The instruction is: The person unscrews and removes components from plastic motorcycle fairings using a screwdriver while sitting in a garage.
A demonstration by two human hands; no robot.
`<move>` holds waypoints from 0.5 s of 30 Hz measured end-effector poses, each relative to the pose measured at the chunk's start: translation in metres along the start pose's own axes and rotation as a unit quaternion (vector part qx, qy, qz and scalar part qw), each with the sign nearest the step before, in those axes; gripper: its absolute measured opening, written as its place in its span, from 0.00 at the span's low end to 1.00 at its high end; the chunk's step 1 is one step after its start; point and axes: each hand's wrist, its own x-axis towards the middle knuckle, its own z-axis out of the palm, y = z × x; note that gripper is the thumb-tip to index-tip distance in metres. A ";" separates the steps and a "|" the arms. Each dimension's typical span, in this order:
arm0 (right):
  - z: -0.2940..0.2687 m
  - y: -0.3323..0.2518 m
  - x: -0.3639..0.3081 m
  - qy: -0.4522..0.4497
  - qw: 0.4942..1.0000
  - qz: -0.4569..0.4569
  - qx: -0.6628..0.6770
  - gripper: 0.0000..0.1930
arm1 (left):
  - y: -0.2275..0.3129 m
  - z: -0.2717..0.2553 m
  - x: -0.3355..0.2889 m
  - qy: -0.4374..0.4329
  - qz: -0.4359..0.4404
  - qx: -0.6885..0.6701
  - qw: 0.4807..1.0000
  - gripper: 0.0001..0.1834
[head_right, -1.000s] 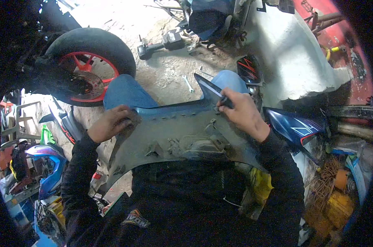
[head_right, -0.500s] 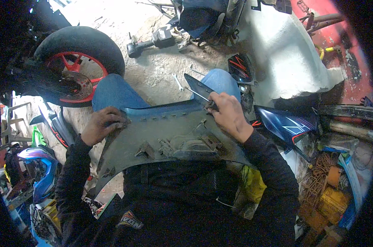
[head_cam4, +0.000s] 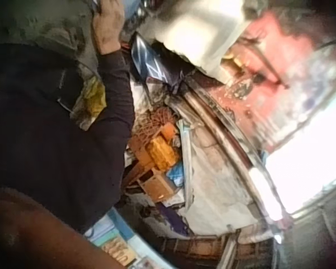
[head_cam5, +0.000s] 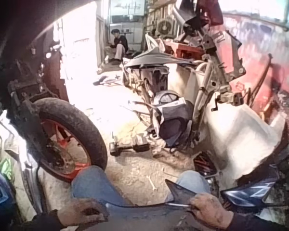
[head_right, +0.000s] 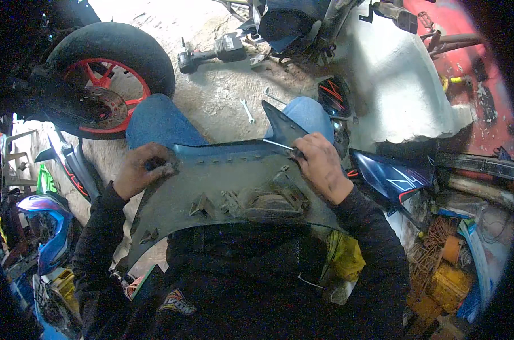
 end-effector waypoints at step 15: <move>0.001 -0.009 -0.001 -0.009 0.995 -0.038 -0.090 0.07 | -0.013 -0.006 -0.002 -0.022 0.154 0.080 0.985 0.15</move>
